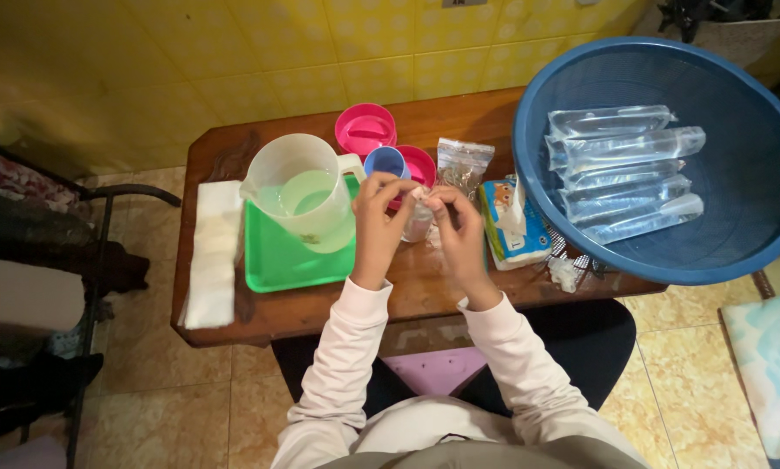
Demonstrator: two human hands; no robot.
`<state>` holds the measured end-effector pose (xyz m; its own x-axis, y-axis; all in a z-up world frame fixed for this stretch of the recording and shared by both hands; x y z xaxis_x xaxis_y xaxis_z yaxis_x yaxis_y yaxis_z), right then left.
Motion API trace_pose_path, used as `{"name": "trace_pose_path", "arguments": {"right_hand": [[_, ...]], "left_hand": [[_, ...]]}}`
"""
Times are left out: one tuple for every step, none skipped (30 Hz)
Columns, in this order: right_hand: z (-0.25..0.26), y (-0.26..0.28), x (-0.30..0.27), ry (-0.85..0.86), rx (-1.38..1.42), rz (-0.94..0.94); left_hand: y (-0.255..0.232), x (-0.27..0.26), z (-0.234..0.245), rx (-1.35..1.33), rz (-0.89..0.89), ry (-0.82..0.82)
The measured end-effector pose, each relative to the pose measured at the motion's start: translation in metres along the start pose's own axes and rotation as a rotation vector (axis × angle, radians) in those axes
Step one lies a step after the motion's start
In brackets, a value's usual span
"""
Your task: The person sits on the floor and packs small items into clear plastic bags, sealing them with rubber bands. They then wipe the sealed bags with a tissue and place them into a blue basin.
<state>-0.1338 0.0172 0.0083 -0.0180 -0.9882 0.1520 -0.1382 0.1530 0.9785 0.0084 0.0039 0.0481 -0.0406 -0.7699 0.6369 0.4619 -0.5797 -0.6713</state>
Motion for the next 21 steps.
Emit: {"name": "trace_pose_path", "arguments": {"right_hand": [[0.004, -0.005, 0.005, 0.02, 0.056, -0.032], [0.007, -0.01, 0.008, 0.04, 0.112, -0.064], [0.009, -0.014, 0.009, 0.044, 0.113, -0.075], [0.01, -0.017, 0.01, 0.048, 0.114, -0.086], [0.01, -0.018, 0.012, 0.053, 0.117, -0.093], [0.009, -0.017, 0.012, 0.061, 0.101, -0.08], [0.008, -0.014, 0.011, 0.067, 0.084, -0.07], [0.006, -0.01, 0.009, 0.074, 0.068, -0.059], [0.006, -0.004, 0.007, 0.027, -0.019, -0.034], [0.005, 0.002, 0.004, -0.019, -0.106, -0.01], [0.004, 0.009, 0.001, -0.066, -0.194, 0.017], [0.001, 0.016, -0.001, -0.092, -0.273, 0.085], [-0.001, 0.022, -0.003, -0.117, -0.354, 0.153], [-0.003, 0.028, -0.005, -0.142, -0.435, 0.221], [-0.002, 0.034, -0.006, -0.155, -0.527, 0.319], [0.001, 0.04, -0.007, -0.167, -0.618, 0.418], [0.002, 0.044, -0.007, -0.179, -0.709, 0.515], [0.003, 0.045, -0.005, -0.174, -0.703, 0.514], [0.005, 0.045, -0.003, -0.169, -0.696, 0.515], [0.005, 0.044, -0.001, -0.164, -0.689, 0.515], [0.004, 0.042, 0.001, -0.181, -0.668, 0.519]], "left_hand": [[0.001, 0.0, 0.001, -0.056, -0.014, -0.011], [0.002, 0.0, 0.002, -0.113, -0.028, -0.022], [0.002, -0.001, 0.003, -0.17, -0.04, -0.033], [0.001, -0.002, 0.002, -0.182, -0.03, -0.028], [0.001, -0.001, 0.002, -0.192, -0.024, -0.024], [0.001, 0.001, 0.001, -0.203, -0.019, -0.02], [0.001, 0.001, 0.001, -0.26, -0.015, 0.011], [0.0, 0.001, 0.0, -0.317, -0.01, 0.043], [0.0, 0.001, 0.0, -0.375, -0.005, 0.074], [-0.001, 0.0, -0.001, -0.359, 0.004, 0.073], [-0.001, 0.0, -0.003, -0.343, 0.011, 0.071], [-0.001, 0.0, -0.005, -0.327, 0.018, 0.07], [0.0, 0.0, -0.005, -0.302, -0.002, 0.074], [0.002, 0.001, -0.006, -0.278, -0.023, 0.078], [0.003, 0.002, -0.007, -0.253, -0.043, 0.081], [0.005, 0.003, -0.007, -0.272, -0.035, 0.095], [0.006, 0.004, -0.007, -0.292, -0.027, 0.111], [0.007, 0.004, -0.007, -0.311, -0.019, 0.127], [0.007, 0.004, -0.008, -0.314, -0.021, 0.117], [0.007, 0.004, -0.008, -0.316, -0.023, 0.106], [0.007, 0.004, -0.008, -0.317, -0.027, 0.094]]}}
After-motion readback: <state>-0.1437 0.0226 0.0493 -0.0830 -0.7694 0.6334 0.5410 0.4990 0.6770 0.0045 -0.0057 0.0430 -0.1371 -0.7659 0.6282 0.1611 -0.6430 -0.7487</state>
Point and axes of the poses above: each hand's wrist, its own x-axis towards the middle knuckle, its own z-axis out of the back of the hand, y = z × x, the point moved 1 cm from there along x, towards the middle knuckle, and after that the axes turned 14 degrees about -z, right-handed, at the moved point
